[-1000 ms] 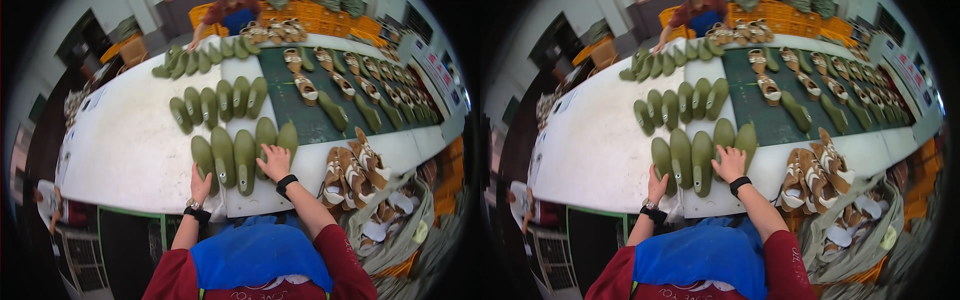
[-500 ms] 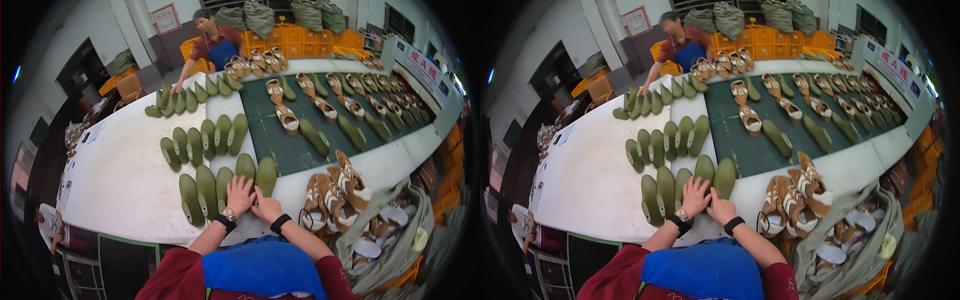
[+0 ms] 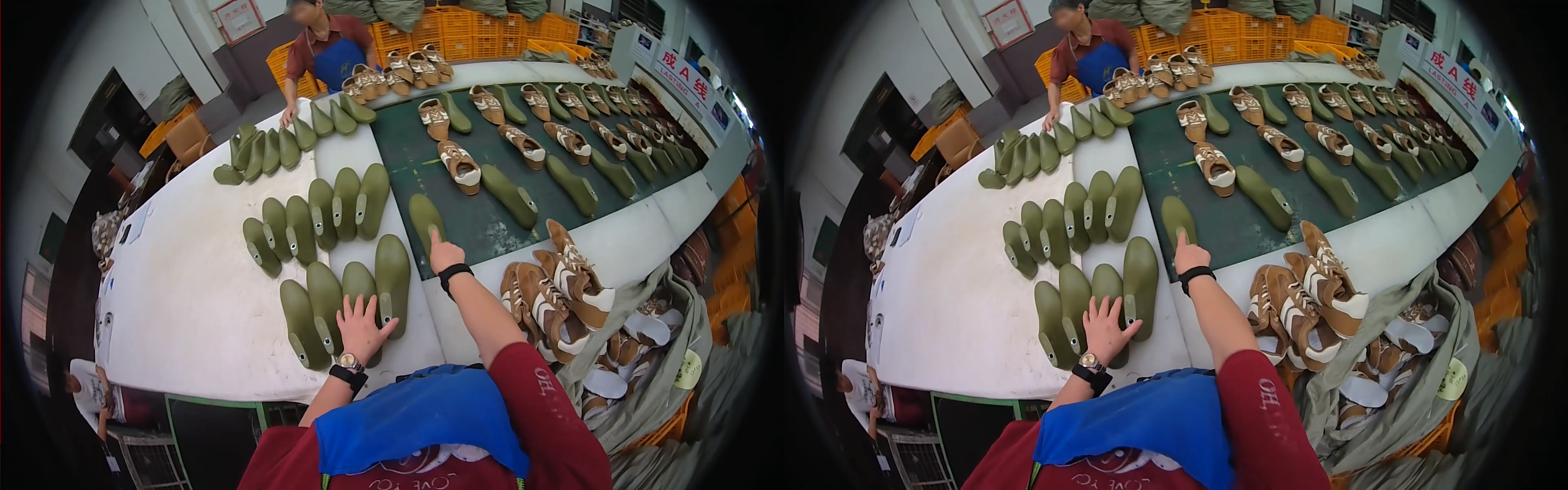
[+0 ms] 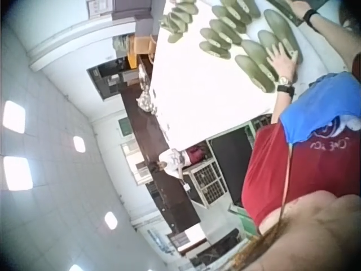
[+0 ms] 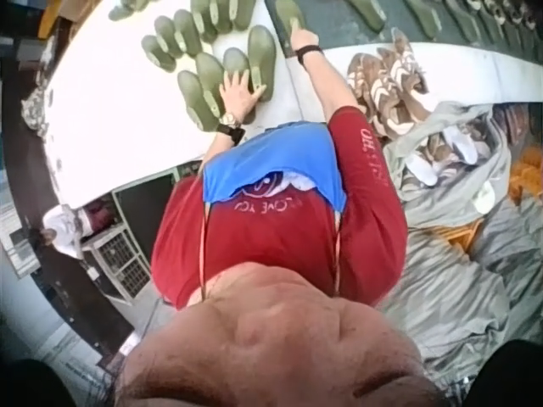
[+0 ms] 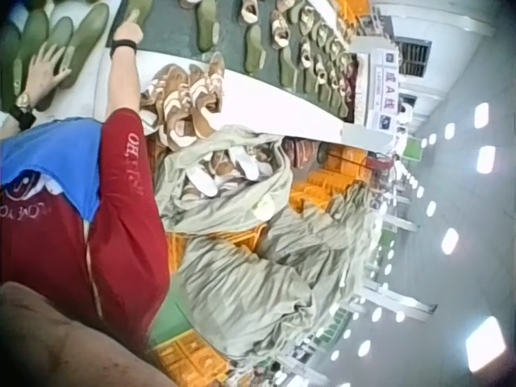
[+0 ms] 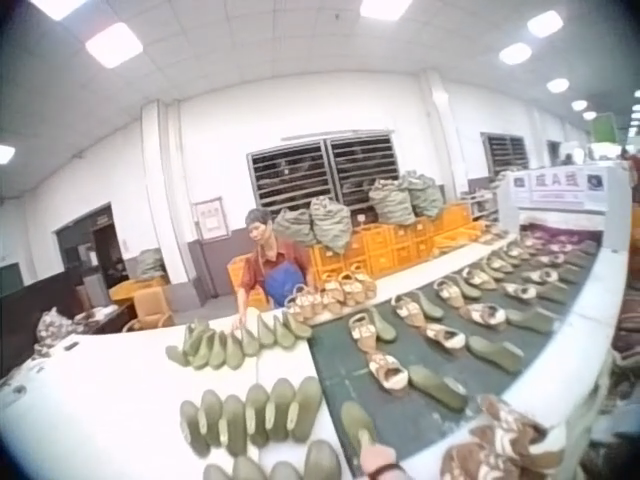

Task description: The recorder is matching finished shoe uppers with green plastic shoe lasts and placing them onto a production line conveyor.

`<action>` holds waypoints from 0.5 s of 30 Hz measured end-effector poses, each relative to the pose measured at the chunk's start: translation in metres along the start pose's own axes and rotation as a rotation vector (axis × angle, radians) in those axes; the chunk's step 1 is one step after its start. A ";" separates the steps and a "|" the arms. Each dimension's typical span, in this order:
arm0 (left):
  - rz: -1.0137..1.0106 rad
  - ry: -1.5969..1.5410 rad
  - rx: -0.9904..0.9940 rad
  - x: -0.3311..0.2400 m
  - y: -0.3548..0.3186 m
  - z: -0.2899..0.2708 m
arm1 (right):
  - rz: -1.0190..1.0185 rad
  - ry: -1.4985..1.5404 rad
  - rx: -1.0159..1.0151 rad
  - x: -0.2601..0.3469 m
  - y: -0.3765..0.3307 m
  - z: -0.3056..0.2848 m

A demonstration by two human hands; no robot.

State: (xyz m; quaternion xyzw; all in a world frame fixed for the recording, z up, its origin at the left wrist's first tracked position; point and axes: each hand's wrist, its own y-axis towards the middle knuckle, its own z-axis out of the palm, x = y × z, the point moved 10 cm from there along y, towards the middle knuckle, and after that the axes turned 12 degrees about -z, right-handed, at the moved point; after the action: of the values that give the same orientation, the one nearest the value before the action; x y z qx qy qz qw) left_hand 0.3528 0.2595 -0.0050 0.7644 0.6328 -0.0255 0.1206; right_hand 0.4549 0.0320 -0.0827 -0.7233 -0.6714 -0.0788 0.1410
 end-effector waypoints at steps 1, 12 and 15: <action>0.009 -0.003 0.003 -0.001 -0.002 0.002 | 0.102 0.054 0.051 -0.013 0.001 0.005; 0.131 -0.027 -0.121 -0.001 -0.007 -0.001 | -0.300 0.241 -0.084 0.073 -0.050 -0.090; 0.179 -0.012 -0.112 -0.009 -0.003 0.003 | -0.406 0.285 -0.355 0.084 -0.148 -0.200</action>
State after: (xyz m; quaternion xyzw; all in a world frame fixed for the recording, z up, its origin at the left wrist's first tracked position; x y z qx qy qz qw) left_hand 0.3484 0.2508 -0.0065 0.8100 0.5615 0.0163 0.1686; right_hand 0.3301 0.0587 0.1466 -0.5692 -0.7516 -0.3220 0.0865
